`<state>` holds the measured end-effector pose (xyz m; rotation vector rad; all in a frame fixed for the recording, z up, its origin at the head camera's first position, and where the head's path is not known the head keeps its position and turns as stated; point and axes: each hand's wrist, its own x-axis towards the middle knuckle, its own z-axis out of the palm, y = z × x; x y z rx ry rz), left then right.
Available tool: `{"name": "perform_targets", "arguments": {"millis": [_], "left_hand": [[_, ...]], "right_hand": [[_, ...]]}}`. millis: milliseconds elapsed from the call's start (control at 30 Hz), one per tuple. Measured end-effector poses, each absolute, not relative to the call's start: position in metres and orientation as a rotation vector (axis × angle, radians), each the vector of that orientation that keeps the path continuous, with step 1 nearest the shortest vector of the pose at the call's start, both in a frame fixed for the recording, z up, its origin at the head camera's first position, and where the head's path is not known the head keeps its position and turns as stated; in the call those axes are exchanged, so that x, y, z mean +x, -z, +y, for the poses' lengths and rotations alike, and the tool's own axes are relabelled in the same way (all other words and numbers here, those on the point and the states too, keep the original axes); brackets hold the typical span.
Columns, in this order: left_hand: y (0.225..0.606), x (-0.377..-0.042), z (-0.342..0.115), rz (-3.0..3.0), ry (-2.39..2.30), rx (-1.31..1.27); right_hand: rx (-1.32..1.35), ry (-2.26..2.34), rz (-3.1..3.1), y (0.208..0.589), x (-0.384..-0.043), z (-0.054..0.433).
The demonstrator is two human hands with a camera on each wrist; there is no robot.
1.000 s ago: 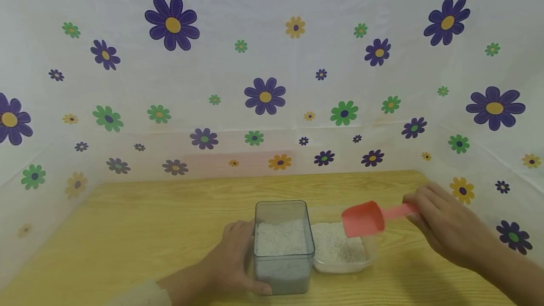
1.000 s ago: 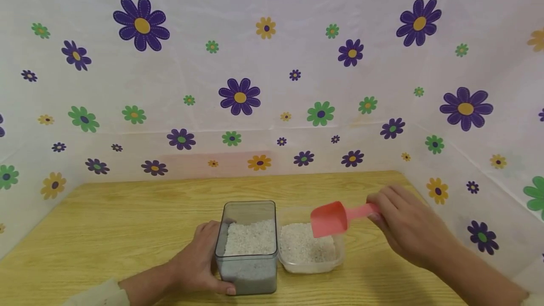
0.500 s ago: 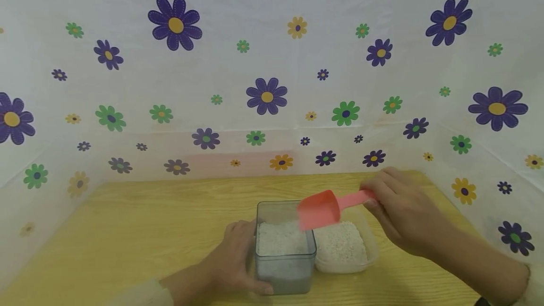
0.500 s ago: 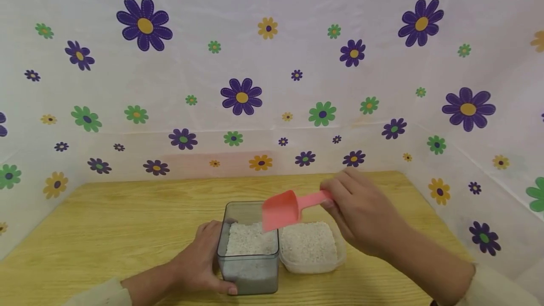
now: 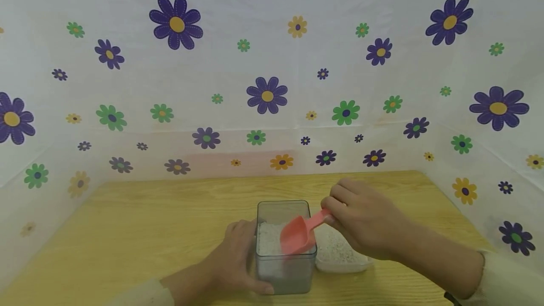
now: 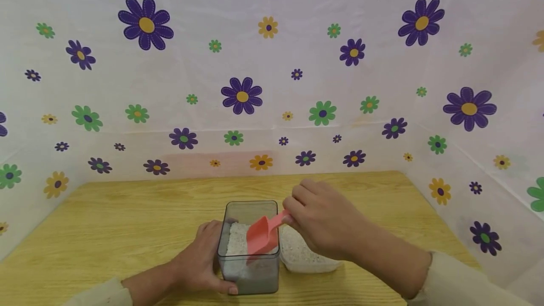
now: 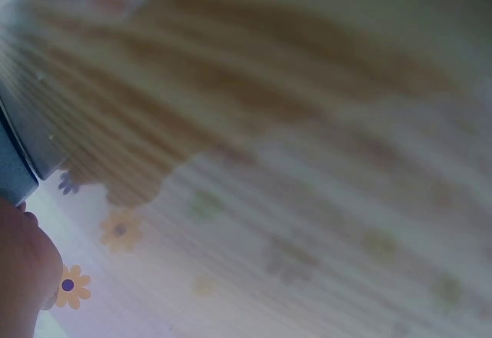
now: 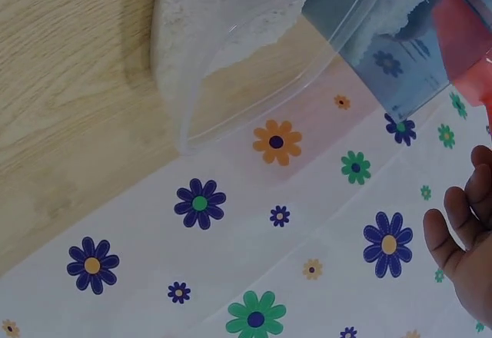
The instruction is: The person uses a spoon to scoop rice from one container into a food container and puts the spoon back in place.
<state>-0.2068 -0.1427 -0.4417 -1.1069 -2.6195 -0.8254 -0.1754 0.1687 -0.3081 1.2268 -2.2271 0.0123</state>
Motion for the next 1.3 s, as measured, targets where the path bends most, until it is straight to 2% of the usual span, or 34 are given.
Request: {"name": "perform_targets", "arguments": {"millis": [400, 667, 1300], "left_hand": [[0.443, -0.209, -0.142, -2.596, 0.847, -1.116], [0.441, -0.208, -0.143, -2.666, 0.866, -1.096], [0.437, -0.207, -0.143, -2.671, 0.854, -1.09]], "right_hand": [[1.293, 0.097, -2.303, 0.323, -0.177, 0.155], [1.259, -0.011, -2.391, 0.345, -0.176, 0.156], [1.206, -0.203, -2.376, 0.362, -0.175, 0.154]]}}
